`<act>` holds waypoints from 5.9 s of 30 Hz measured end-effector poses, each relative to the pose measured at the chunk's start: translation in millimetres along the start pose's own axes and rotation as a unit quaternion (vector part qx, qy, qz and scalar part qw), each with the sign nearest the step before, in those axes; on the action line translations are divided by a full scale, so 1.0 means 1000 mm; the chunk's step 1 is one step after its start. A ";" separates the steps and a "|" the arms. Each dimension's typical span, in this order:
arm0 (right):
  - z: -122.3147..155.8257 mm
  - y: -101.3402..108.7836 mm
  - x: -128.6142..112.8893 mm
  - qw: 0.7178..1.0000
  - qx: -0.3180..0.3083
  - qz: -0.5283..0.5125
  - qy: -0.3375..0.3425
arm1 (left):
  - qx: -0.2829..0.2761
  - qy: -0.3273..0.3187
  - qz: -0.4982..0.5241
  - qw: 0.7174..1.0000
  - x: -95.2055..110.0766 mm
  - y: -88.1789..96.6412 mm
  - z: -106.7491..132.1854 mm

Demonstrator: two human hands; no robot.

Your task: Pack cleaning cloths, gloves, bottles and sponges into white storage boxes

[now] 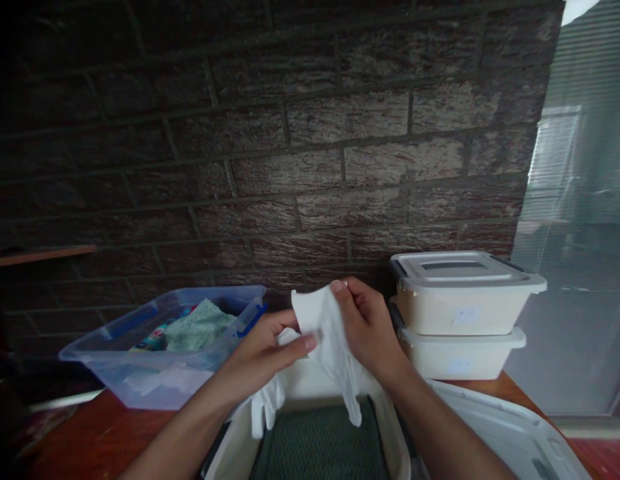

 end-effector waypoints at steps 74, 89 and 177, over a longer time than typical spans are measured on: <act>0.026 -0.031 -0.033 0.780 -0.209 0.582 0.094 | 0.032 0.002 0.040 0.999 -0.001 0.005 0.009; 0.011 -0.020 0.012 0.970 -0.188 -0.044 -0.147 | -0.042 0.106 0.070 0.991 -0.012 0.003 0.019; 0.009 -0.005 0.001 0.993 -0.026 0.043 -0.111 | 0.200 -0.059 -0.053 0.977 -0.001 0.020 0.009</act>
Point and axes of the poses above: each hand's wrist, its own z-axis away from the middle knuckle, its own y-axis out of the back of the hand, x = y × z, the point moved 5 cm from there along -z, towards the middle knuckle, and after that the axes turned 5 degrees about -x, right-handed, at the moved point
